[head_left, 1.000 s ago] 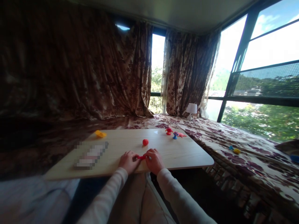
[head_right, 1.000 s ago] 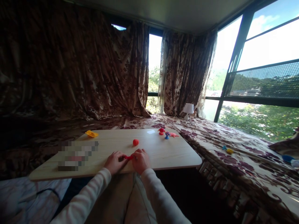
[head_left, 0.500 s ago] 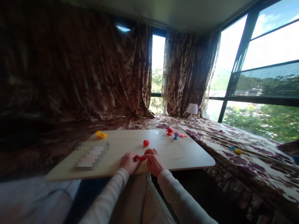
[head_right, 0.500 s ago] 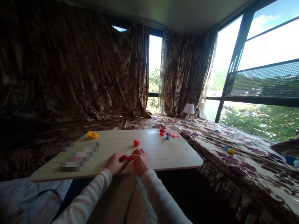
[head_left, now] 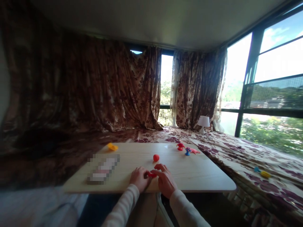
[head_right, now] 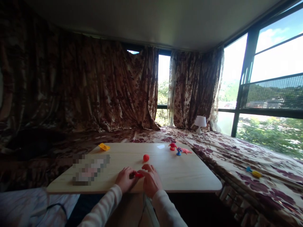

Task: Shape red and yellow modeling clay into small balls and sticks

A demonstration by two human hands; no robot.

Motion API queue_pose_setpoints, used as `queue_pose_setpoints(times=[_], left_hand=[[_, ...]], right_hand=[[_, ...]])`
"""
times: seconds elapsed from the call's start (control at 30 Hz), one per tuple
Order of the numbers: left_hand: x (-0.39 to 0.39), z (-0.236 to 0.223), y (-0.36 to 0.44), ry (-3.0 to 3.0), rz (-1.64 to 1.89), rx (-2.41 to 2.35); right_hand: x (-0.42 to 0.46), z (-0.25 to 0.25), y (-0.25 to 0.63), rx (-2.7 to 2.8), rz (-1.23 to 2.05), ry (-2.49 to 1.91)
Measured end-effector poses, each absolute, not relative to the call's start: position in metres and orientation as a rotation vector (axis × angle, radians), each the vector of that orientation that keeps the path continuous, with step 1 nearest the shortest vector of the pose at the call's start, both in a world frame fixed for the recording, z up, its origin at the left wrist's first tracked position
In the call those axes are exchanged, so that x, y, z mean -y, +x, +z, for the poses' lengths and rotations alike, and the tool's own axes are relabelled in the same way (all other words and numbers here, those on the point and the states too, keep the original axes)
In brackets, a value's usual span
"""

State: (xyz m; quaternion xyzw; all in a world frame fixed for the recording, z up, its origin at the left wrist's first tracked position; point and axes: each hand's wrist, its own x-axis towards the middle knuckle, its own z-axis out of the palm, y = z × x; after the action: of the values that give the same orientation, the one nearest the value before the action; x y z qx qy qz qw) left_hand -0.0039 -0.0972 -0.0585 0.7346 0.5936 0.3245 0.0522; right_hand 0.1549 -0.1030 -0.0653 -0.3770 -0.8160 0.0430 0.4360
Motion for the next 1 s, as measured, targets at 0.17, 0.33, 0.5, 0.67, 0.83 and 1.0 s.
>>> queue_pose_setpoints(times=[0.17, 0.33, 0.5, 0.67, 0.83, 1.0], left_hand=[[0.0986, -0.0569, -0.0034, 2.222, 0.959, -1.819], [0.0977, -0.0571, -0.0033, 2.221, 0.945, -1.817], [0.0986, -0.0562, -0.0036, 2.245, 0.952, -1.809], [0.0993, -0.0562, -0.0048, 2.232, 0.988, -1.783], [0.0977, -0.0573, -0.0051, 2.176, 1.025, -1.766], [0.0988, -0.0563, -0.0042, 2.176, 1.013, -1.775]], right_hand=[[0.1002, -0.0685, 0.1543, 1.948, 0.106, -0.985], [0.0982, -0.0699, 0.1548, 1.863, 0.089, -0.986], [0.0952, -0.0732, 0.1554, 1.817, 0.11, -1.061], [0.0931, -0.0727, 0.1549, 1.829, 0.128, -1.106], [0.0929, -0.0715, 0.156, 1.909, 0.121, -1.111], [0.0932, -0.0705, 0.1561, 1.877, 0.157, -1.042]])
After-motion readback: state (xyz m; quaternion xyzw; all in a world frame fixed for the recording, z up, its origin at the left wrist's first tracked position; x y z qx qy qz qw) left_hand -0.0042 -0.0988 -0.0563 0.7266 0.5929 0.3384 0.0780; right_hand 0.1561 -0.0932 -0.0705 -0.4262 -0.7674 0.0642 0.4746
